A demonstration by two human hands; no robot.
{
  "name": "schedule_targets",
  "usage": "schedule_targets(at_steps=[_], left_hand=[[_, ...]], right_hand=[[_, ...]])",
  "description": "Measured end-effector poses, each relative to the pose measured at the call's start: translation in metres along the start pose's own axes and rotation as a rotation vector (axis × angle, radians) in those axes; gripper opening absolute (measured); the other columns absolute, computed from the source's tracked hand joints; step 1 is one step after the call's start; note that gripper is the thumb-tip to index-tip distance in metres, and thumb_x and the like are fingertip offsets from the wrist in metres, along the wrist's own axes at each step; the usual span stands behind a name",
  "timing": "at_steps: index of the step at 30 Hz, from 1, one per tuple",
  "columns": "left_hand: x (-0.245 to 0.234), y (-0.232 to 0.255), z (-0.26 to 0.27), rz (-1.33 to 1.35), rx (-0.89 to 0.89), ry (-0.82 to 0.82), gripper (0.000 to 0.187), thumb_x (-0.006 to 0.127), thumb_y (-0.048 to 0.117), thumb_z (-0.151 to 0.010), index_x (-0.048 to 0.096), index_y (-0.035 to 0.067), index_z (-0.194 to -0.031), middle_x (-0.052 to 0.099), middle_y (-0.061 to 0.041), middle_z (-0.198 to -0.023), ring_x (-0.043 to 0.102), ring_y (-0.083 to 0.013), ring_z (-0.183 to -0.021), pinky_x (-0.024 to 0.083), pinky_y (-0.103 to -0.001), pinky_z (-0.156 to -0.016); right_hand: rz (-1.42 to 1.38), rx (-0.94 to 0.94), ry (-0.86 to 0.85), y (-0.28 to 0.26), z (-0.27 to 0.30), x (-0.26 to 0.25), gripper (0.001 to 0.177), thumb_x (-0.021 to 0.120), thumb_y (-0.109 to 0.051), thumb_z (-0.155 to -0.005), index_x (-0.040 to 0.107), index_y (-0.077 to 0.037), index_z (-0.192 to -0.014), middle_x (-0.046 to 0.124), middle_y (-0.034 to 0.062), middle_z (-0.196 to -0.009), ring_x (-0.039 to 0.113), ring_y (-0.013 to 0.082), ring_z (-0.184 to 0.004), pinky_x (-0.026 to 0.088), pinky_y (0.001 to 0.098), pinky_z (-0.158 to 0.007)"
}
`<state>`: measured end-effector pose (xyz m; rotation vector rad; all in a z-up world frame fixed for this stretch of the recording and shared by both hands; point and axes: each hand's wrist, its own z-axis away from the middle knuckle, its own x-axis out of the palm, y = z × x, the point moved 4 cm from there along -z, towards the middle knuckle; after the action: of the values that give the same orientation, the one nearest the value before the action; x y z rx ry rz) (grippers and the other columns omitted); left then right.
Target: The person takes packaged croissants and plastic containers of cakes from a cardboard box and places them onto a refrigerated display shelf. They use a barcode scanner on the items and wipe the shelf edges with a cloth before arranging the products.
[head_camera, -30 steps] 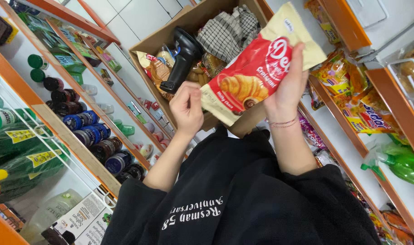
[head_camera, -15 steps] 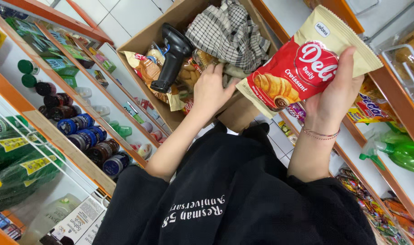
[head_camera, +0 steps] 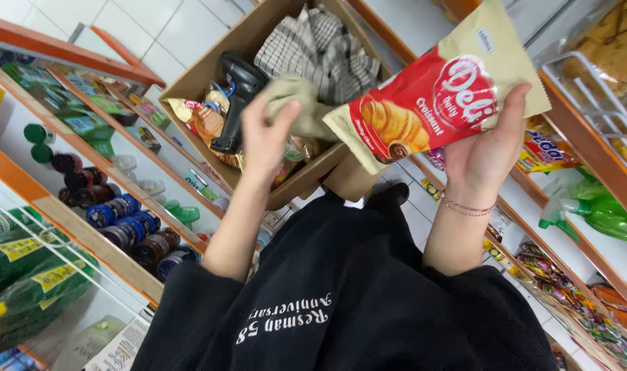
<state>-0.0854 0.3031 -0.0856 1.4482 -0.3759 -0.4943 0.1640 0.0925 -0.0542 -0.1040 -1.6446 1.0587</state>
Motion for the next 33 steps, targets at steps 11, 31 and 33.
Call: schedule_targets(at_steps=[11,31,33], left_hand=[[0.026,0.145,0.063,0.439,0.481,-0.041,0.035,0.063,-0.002,-0.11,0.045,0.002,-0.139,0.066,-0.01,-0.123,0.071,-0.0208,-0.109,0.059,-0.035,-0.1],[0.064,0.151,0.02,-0.697,1.523,-0.313,0.052,0.075,-0.002,-0.089,0.075,0.011,-0.14,0.053,-0.009,-0.153,0.039,-0.0368,-0.149,0.045,-0.045,-0.122],[0.053,0.144,0.022,-0.779,1.593,-0.247,0.051,0.08,-0.007,-0.088,0.077,0.009,-0.136,0.056,-0.008,-0.149,0.044,-0.0377,-0.145,0.048,-0.043,-0.118]], right_hand=[[0.155,0.08,-0.135,0.042,0.009,0.032,0.041,0.045,-0.026,-0.117,0.047,0.002,-0.146,0.06,0.0163,-0.146,0.061,0.0261,-0.136,0.051,0.046,-0.12],[-0.061,0.466,-0.38,0.03,0.049,0.086,0.065,0.039,-0.041,-0.114,0.031,-0.001,-0.163,0.044,0.0122,-0.163,0.046,0.0257,-0.151,0.033,0.0444,-0.13],[0.018,0.459,-0.406,0.023,0.049,0.088,0.071,0.039,-0.049,-0.113,0.034,0.004,-0.161,0.046,0.016,-0.16,0.047,0.0296,-0.149,0.036,0.0481,-0.128]])
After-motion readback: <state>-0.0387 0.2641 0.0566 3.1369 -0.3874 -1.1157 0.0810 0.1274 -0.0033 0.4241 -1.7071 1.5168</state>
